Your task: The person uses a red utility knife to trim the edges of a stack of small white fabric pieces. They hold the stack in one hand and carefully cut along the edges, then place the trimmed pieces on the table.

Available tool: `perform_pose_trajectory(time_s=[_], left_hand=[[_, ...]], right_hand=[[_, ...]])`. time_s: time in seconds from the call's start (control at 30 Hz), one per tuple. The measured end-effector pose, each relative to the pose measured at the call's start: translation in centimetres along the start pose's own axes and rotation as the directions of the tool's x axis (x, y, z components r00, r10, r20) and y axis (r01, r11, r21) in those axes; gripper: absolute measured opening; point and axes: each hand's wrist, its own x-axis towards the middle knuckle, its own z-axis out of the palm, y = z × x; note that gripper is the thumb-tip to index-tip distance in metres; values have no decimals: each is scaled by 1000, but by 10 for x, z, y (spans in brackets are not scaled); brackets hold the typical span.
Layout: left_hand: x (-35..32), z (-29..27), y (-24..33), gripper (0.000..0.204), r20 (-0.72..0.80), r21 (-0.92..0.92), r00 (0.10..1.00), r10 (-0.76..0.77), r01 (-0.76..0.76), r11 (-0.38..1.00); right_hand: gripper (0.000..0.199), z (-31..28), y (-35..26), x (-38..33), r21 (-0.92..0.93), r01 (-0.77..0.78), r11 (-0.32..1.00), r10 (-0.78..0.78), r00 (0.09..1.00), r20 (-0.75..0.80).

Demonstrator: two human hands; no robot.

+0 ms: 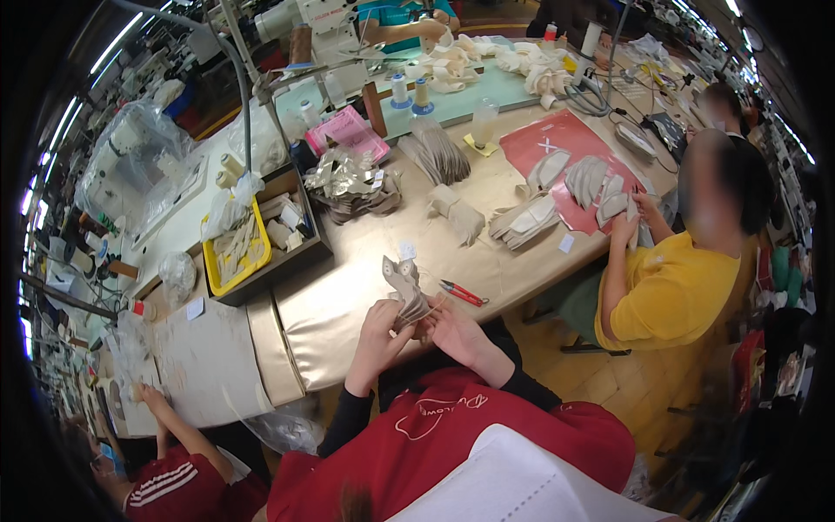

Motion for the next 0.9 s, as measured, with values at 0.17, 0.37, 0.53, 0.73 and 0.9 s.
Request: perform_pose_trajectory(time_s=[0.17, 0.37, 0.53, 0.73, 0.9], left_hand=[[-3, -11, 17, 29, 231, 40, 954, 189, -203, 978], [-15, -15, 37, 22, 519, -136, 836, 176, -122, 983], [-25, -2, 38, 17, 533, 12, 846, 23, -35, 999], [-18, -16, 6, 18, -14, -156, 849, -528, 519, 840], [-4, -39, -8, 22, -194, -665, 833, -517, 276, 694]], right_hand=[[34, -9, -12, 7, -117, -166, 979, 163, 986, -38], [57, 1, -32, 25, -353, -179, 919, 250, 954, 166], [61, 26, -48, 34, -649, -16, 761, 220, 947, 234], [36, 54, -60, 5, -653, 589, 475, 166, 669, 724], [54, 57, -25, -11, -299, 515, 803, -140, 652, 746]])
